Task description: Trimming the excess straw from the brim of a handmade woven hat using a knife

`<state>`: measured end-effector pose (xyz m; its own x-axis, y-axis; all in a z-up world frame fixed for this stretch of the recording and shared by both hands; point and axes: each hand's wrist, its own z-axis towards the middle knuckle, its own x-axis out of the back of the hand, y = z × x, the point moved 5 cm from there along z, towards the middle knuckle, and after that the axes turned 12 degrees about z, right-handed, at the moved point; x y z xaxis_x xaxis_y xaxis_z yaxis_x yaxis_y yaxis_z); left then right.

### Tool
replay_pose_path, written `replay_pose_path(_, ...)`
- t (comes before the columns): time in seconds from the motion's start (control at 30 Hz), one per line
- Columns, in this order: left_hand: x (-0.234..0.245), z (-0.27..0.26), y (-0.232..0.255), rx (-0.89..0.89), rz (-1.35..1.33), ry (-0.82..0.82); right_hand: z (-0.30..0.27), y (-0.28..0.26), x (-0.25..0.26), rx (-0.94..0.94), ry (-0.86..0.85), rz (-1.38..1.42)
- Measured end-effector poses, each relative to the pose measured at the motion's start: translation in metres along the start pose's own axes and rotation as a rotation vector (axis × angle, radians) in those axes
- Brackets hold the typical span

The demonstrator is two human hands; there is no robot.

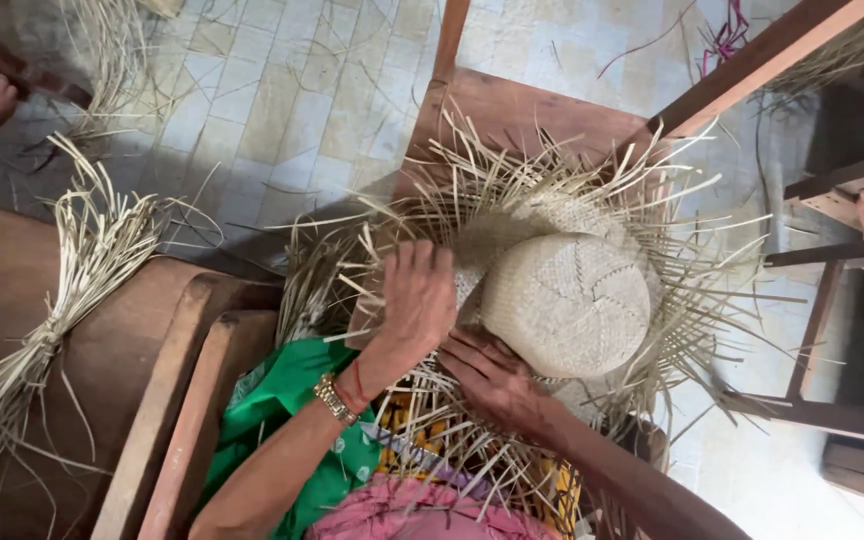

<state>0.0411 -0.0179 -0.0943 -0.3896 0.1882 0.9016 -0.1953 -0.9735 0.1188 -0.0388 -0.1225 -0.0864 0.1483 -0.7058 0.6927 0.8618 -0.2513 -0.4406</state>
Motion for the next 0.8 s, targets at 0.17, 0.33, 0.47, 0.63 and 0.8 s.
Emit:
replay_pose_path(0.17, -0.003, 0.013, -0.019, 0.127, 0.023, -0.023, -0.014, 0.028, -0.032, -0.084, 0.053, -0.002)
replay_pose_path(0.33, 0.007, 0.037, -0.023, 0.225, -0.043, -0.119, 0.045, 0.037, -0.023, -0.245, 0.121, -0.146)
replay_pose_path(0.47, -0.018, 0.046, -0.025, 0.326, -0.188, -0.216, 0.052, 0.042, -0.032, -0.287, 0.033, -0.411)
replay_pose_path(0.63, -0.044, 0.051, -0.024, 0.365, -0.242, -0.323, 0.045, 0.052, -0.041, -0.312, 0.035, -0.334)
replay_pose_path(0.8, -0.068, 0.047, -0.025, 0.395, -0.246, -0.278, 0.036, 0.055, -0.048, -0.357, 0.006, -0.353)
